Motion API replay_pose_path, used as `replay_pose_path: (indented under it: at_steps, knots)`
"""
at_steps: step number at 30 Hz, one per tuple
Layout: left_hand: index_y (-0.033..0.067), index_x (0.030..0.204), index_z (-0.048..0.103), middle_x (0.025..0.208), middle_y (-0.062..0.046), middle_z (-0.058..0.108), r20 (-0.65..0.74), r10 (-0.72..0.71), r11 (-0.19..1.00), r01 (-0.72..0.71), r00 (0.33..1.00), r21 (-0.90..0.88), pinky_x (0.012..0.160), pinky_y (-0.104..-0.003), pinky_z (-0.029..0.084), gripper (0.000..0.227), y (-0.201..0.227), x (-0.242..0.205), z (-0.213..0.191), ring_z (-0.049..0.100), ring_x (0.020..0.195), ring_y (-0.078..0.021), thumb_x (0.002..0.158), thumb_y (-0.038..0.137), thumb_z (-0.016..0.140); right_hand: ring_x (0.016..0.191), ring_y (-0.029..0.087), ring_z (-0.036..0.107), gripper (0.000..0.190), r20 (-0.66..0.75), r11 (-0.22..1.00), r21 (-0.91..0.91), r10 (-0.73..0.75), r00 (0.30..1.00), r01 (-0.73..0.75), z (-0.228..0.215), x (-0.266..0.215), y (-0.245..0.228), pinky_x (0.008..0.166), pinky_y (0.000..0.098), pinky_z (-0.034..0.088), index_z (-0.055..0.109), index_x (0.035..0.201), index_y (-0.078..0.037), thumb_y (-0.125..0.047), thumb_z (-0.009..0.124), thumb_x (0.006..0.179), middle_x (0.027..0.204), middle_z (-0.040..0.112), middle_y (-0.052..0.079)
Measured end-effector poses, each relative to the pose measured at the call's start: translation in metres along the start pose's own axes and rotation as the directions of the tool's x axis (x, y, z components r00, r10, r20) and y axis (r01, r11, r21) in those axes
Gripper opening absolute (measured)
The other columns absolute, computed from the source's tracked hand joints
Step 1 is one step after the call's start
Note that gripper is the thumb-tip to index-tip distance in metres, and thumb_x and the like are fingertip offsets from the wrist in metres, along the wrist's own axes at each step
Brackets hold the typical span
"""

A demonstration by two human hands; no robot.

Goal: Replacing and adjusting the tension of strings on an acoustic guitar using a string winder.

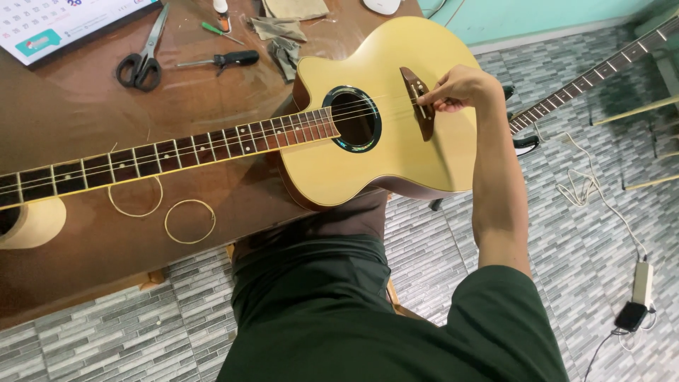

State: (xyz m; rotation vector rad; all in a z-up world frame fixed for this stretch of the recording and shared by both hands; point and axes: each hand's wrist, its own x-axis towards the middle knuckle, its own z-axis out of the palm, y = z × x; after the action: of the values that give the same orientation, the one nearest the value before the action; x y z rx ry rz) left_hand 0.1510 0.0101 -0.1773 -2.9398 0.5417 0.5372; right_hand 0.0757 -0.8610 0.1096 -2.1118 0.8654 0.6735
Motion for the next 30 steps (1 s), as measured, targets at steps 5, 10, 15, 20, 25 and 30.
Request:
replay_pose_path:
  at_steps: [5, 10, 15, 20, 25, 30]
  knots:
    - [0.0359, 0.127, 0.069, 0.114, -0.012, 0.079, 0.024, -0.161, 0.987, 0.161, 0.987, -0.011, 0.079, -0.053, 0.062, 0.039, 0.003, -0.050, -0.008, 0.079, 0.102, -0.0393, 0.095, 0.028, 0.048, 0.047, 0.015, 0.060, 0.038, -0.098, 0.977, -0.085, -0.206, 0.974, 0.198, -0.008, 0.063, 0.032, 0.044, 0.0344, 0.051, 0.067, 0.070, -0.001, -0.029, 0.090, 0.082, 0.053, 0.057, 0.012]
    - [0.0154, 0.129, 0.066, 0.119, -0.025, 0.072, 0.117, -0.551, 0.768, 0.556, 0.827, -0.317, 0.083, -0.059, 0.054, 0.041, 0.030, -0.169, -0.081, 0.069, 0.108, -0.0502, 0.104, 0.039, 0.042, 0.061, 0.018, 0.044, 0.042, 0.060, 0.808, -0.522, -0.283, 0.957, 0.272, -0.019, 0.118, 0.053, 0.055, 0.0322, 0.035, 0.069, 0.073, -0.002, -0.040, 0.078, 0.086, 0.066, 0.055, 0.008]
    - [-0.0058, 0.114, 0.059, 0.082, -0.019, 0.064, 0.195, -0.624, 0.486, 0.571, 0.757, -0.662, 0.057, -0.046, 0.049, 0.036, 0.087, -0.176, -0.128, 0.060, 0.062, -0.0319, 0.118, 0.022, 0.036, 0.059, 0.026, 0.053, 0.031, 0.009, 0.995, -0.083, -0.062, 0.998, 0.062, -0.004, 0.068, 0.027, 0.052, 0.0345, 0.039, 0.074, 0.093, 0.020, -0.010, 0.083, 0.090, 0.072, 0.065, 0.023]
    - [-0.0048, 0.107, 0.056, 0.080, -0.021, 0.067, -0.093, -0.655, 0.633, 0.478, 0.750, -0.610, 0.057, -0.051, 0.056, 0.045, 0.072, -0.159, -0.075, 0.069, 0.070, -0.0438, 0.120, 0.036, 0.044, 0.061, 0.026, 0.055, 0.030, -0.036, 0.996, -0.089, -0.031, 0.999, 0.027, -0.002, 0.066, 0.024, 0.055, 0.0358, 0.043, 0.070, 0.086, 0.013, -0.012, 0.087, 0.087, 0.071, 0.064, 0.022]
    - [0.0001, 0.146, 0.040, 0.082, -0.022, 0.068, -0.002, -0.738, 0.569, 0.620, 0.675, -0.541, 0.053, -0.050, 0.053, 0.047, 0.084, -0.152, -0.085, 0.068, 0.067, -0.0421, 0.117, 0.036, 0.032, 0.060, 0.026, 0.055, 0.026, 0.000, 0.996, -0.067, -0.052, 0.999, 0.052, -0.006, 0.075, 0.032, 0.057, 0.0362, 0.046, 0.072, 0.088, 0.012, -0.011, 0.085, 0.090, 0.070, 0.065, 0.022]
    - [0.0047, 0.155, 0.038, 0.078, -0.021, 0.066, -0.044, -0.787, 0.529, 0.636, 0.616, -0.561, 0.068, -0.054, 0.051, 0.053, 0.091, -0.147, -0.082, 0.067, 0.070, -0.0441, 0.117, 0.041, 0.028, 0.061, 0.024, 0.055, 0.028, -0.003, 0.994, -0.091, -0.068, 0.998, 0.068, -0.009, 0.084, 0.039, 0.058, 0.0350, 0.045, 0.074, 0.089, 0.010, -0.015, 0.086, 0.089, 0.070, 0.063, 0.019]
